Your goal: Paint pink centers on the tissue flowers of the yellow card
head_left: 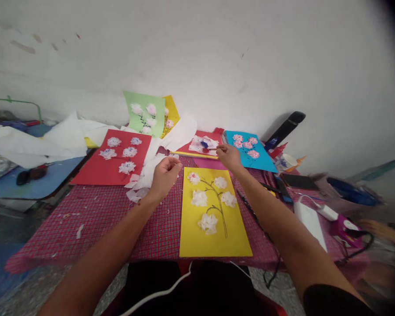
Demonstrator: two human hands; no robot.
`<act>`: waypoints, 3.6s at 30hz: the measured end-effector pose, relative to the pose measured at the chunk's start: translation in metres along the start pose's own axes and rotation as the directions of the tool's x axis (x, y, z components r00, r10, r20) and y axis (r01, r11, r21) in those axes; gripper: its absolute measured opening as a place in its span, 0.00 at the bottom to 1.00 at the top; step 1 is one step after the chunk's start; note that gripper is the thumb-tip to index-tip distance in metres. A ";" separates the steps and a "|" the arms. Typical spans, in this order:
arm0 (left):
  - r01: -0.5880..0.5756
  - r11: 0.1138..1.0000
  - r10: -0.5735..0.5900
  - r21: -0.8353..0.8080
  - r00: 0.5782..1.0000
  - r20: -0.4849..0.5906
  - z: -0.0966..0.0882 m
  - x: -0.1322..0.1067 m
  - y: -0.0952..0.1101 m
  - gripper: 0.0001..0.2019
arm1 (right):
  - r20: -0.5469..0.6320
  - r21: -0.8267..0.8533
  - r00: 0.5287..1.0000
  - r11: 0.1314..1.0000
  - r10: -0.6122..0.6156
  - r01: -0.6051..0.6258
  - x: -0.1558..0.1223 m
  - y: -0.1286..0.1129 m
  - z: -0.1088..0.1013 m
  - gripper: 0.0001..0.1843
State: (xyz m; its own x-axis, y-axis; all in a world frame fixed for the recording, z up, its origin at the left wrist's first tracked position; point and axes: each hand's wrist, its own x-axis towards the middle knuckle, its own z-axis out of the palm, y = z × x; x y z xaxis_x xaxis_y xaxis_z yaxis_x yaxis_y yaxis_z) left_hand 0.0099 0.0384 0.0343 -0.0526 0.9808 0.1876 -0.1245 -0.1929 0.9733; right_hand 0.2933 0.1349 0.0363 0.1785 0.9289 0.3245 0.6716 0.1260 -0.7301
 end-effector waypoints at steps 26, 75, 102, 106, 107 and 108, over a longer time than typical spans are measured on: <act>0.006 1.000 -0.006 -0.025 1.000 -0.002 -0.001 0.002 -0.004 0.08 | -0.026 0.285 0.989 0.950 0.144 -0.131 -0.036 -0.005 -0.026 0.15; -0.028 1.000 0.028 0.005 1.000 0.013 -0.001 0.001 -0.005 0.05 | 0.223 0.452 0.956 0.849 0.190 -0.274 -0.168 -0.042 -0.037 0.18; -0.018 1.000 0.018 0.002 1.000 0.015 -0.001 0.000 -0.002 0.06 | 0.182 0.442 0.962 0.857 0.203 -0.264 -0.155 -0.024 -0.035 0.18; -0.025 1.000 0.025 0.007 1.000 0.016 -0.002 0.000 -0.003 0.06 | 0.170 0.451 0.967 0.858 0.187 -0.246 -0.154 -0.020 -0.039 0.18; -0.030 1.000 0.029 0.010 0.999 0.017 -0.002 0.000 -0.003 0.06 | 0.180 0.453 0.967 0.857 0.181 -0.245 -0.154 -0.020 -0.039 0.19; -0.031 0.999 0.031 0.010 0.999 0.017 -0.002 0.001 -0.003 0.06 | 0.192 0.453 0.965 0.857 0.177 -0.247 -0.155 -0.021 -0.038 0.19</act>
State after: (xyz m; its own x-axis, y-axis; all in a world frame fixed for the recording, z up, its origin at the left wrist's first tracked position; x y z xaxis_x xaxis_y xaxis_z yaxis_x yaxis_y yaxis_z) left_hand 0.0088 0.0395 0.0308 -0.0398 0.9747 0.2201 -0.1134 -0.2232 0.9682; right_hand 0.2792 -0.0251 0.0245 0.1535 0.9857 0.0689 0.2058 0.0363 -0.9779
